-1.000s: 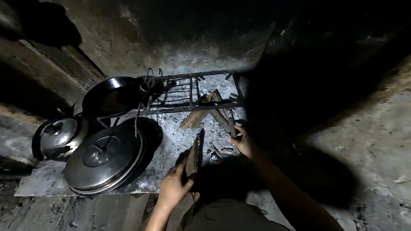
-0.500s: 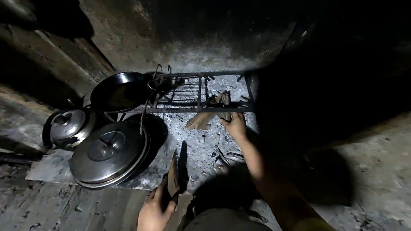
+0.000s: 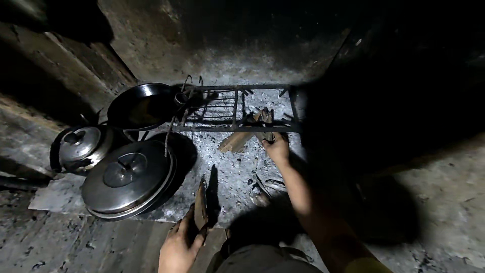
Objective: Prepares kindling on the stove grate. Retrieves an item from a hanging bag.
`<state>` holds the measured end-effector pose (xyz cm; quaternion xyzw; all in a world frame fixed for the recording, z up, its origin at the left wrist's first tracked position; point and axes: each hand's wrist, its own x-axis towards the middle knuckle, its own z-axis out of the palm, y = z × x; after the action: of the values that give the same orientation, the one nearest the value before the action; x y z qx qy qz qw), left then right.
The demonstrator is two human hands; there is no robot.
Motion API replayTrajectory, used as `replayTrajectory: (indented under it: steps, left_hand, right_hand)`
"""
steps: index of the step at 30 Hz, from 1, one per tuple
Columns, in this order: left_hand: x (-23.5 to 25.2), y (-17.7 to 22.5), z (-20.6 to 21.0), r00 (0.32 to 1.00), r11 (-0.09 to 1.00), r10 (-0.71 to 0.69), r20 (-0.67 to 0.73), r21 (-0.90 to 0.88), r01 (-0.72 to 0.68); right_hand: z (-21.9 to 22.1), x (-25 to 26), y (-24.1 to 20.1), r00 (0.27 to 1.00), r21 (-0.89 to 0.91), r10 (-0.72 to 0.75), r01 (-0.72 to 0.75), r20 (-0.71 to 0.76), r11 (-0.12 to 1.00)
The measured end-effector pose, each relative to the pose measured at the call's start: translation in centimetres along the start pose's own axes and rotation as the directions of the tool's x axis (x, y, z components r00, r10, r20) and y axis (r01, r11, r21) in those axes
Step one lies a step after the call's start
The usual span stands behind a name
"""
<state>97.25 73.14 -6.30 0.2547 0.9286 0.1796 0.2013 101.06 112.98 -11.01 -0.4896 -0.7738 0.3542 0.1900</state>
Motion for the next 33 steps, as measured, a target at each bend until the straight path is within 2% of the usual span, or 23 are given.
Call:
replayTrajectory:
  steps: [7,15,20,23,25,28,33]
  left_hand:
    - [-0.2,0.0,0.2,1.0,1.0,0.022,-0.009,0.006,-0.022]
    - [-0.3,0.1,0.2,0.999,0.999,0.037,-0.002,-0.002,-0.037]
    - [2.4,2.7,1.0,0.993,0.993,0.115,0.035,0.004,-0.115]
    - [5.4,5.9,2.3,0.974,0.977,0.21,0.091,0.015,-0.212]
    - [8.0,8.8,3.4,0.959,0.965,0.258,0.116,0.024,-0.262]
    - [12.3,12.9,4.6,0.95,0.957,0.274,0.147,0.055,-0.285]
    - [17.9,17.1,5.6,0.952,0.947,0.297,0.071,0.106,-0.303]
  right_hand:
    - [-0.3,0.1,-0.3,1.0,-0.061,-0.009,0.01,0.025,0.998]
    - [-1.9,-1.3,0.7,0.999,0.011,-0.009,0.008,0.034,1.0]
    - [-5.1,-5.6,5.1,0.993,-0.098,-0.062,0.072,0.103,0.993]
    - [-7.9,-8.8,7.8,0.976,-0.212,0.015,0.032,0.217,0.977]
    - [-10.3,-10.7,9.5,0.985,-0.262,0.04,0.006,0.168,0.965]
    - [-15.1,-13.0,11.1,0.99,-0.214,0.135,-0.126,0.026,0.969]
    - [-21.3,-16.8,12.9,0.979,-0.226,0.091,-0.133,-0.184,0.965]
